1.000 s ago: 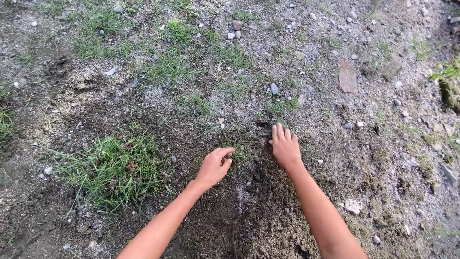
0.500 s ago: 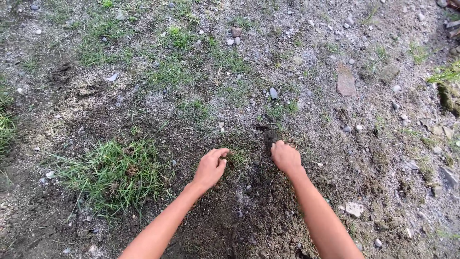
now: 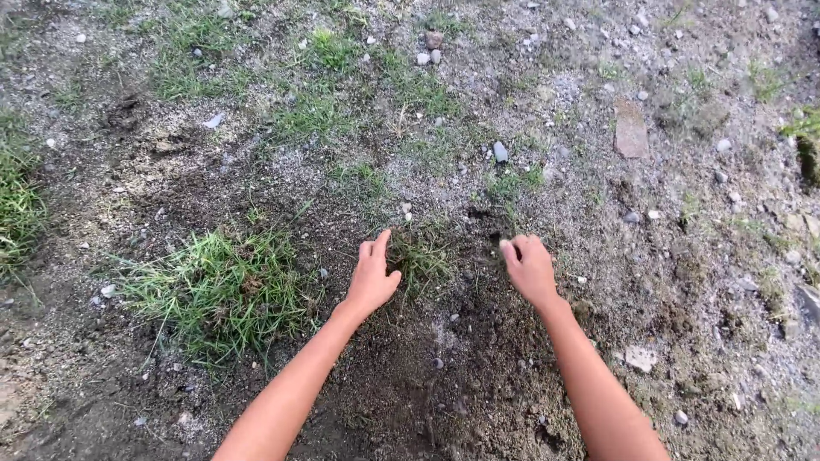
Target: Weeding a patch of ground by hand
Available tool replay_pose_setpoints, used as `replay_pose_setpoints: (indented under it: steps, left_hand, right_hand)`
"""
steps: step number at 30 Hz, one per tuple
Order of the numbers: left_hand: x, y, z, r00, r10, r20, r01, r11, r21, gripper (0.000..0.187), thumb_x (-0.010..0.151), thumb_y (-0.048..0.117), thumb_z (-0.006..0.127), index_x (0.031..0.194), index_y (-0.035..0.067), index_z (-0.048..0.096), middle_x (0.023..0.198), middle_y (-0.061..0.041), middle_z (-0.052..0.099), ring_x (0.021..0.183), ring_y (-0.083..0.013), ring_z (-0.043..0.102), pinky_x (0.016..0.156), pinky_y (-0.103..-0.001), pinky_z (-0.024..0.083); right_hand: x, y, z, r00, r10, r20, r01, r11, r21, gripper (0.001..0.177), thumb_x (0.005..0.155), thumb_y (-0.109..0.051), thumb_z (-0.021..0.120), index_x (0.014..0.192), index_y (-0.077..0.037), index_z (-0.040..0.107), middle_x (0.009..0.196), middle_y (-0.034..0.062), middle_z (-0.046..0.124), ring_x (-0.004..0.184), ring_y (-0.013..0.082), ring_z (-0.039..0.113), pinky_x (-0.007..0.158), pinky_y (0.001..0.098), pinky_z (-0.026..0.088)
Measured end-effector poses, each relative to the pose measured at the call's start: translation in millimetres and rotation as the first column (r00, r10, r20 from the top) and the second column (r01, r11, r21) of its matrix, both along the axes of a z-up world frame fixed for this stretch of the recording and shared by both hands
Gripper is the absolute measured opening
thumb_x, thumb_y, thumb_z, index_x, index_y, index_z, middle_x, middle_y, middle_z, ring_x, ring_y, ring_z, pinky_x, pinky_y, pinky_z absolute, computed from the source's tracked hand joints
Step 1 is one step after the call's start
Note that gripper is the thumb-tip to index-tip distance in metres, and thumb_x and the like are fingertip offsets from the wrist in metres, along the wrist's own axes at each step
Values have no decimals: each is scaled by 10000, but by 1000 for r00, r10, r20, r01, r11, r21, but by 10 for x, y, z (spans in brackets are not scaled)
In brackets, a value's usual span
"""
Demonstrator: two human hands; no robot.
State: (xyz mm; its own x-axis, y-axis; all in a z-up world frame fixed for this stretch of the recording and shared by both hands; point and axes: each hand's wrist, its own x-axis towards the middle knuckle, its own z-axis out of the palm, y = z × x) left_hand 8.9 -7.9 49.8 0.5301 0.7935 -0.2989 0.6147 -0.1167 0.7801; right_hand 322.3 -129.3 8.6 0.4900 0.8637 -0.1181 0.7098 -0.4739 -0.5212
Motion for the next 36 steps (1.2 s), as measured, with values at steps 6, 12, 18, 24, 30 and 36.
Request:
replay_pose_setpoints:
  steps: [6,12,18,24,30,36]
  left_hand:
    - [117,-42,290,995,-83,-53,82,997,-13,921,810,56,759,1593,140,280,1429,-246,381,1291,-504,534,1016,-590,532]
    - [494,-53,-269,912,-322,-255,376,903,206,994,802,305,827,1599,340,235,1522,-131,354,1288,-457,521,942,-553,559]
    - [803,-151,-977,817,-302,-492,528,736,425,503,804,472,824,1237,256,689,1255,-110,473,1059,-364,599,713,-423,620]
    - [640,183,-1257,952,-189,-240,272,882,384,191,903,133,706,1085,167,750,1060,-72,669,916,-314,729,717,-400,656]
    - [172,530,-547,990,97,-98,-85,989,120,307,802,247,732,1103,223,787,1123,-21,751,1016,-296,745,831,-416,624]
    - [-831,600,303,924,381,-15,-378,921,91,268,831,274,741,1082,188,780,1101,-101,756,1043,-337,712,882,-459,561]
  right_hand:
    - [-529,76,781,1000,31,-1,-30,967,-251,782,925,-497,705,1552,-129,414,1520,343,385,1415,531,410,1147,649,400]
    - [-139,-27,-294,999,37,25,-40,990,136,288,900,-128,732,1186,-103,754,972,132,759,928,290,725,849,412,573]
    - [-58,-1,195,920,246,305,-200,964,-175,665,937,-201,703,1559,-245,473,1400,168,586,1336,326,564,1119,440,427]
    - [-138,-46,-56,991,41,124,-38,999,-23,190,928,-234,602,1055,-151,718,987,143,724,992,345,714,891,464,559]
    - [-483,-224,-420,960,244,135,-206,947,-248,417,882,-209,597,1283,-103,558,1181,147,585,1019,405,700,843,518,622]
    - [-1186,410,-258,982,185,-31,-181,979,97,358,840,-140,652,1188,-100,726,1103,144,724,1048,342,717,921,424,578]
